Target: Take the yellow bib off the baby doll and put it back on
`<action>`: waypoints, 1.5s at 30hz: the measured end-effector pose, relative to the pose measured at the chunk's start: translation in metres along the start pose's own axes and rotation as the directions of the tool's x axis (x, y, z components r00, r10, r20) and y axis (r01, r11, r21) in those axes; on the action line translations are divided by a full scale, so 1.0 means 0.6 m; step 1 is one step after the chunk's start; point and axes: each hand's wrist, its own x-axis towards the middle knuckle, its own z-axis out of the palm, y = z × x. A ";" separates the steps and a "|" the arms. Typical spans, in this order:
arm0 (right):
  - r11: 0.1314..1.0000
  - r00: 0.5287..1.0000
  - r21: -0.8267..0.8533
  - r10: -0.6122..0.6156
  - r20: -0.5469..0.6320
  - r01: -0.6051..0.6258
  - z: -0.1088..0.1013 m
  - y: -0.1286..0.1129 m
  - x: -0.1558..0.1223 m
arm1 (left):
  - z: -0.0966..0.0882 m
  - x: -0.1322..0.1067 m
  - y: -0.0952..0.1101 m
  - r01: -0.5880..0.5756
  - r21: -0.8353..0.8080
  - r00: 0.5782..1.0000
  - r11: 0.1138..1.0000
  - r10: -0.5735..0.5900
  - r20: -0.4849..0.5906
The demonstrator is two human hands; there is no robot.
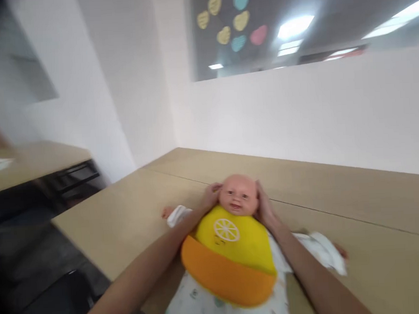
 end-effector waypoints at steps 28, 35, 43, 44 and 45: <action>0.989 0.998 0.133 -0.064 -0.027 0.067 0.015 -0.014 0.005 | -0.012 0.029 0.004 0.050 -0.323 0.993 0.945 -0.013 0.114; 0.949 0.934 -0.033 -0.315 -0.167 0.314 0.006 -0.015 0.015 | -0.012 0.027 0.012 -0.034 -0.285 0.986 0.958 0.079 0.145; 0.946 0.924 -0.069 -0.323 -0.207 0.315 0.011 -0.023 0.005 | -0.012 0.024 0.018 -0.045 -0.305 0.984 0.951 0.095 0.152; 0.946 0.923 -0.067 -0.324 -0.209 0.317 0.011 -0.023 0.004 | -0.013 0.023 0.019 -0.057 -0.304 0.983 0.951 0.107 0.149; 0.946 0.923 -0.061 -0.324 -0.207 0.318 0.011 -0.023 0.004 | -0.013 0.023 0.021 -0.072 -0.301 0.983 0.951 0.119 0.142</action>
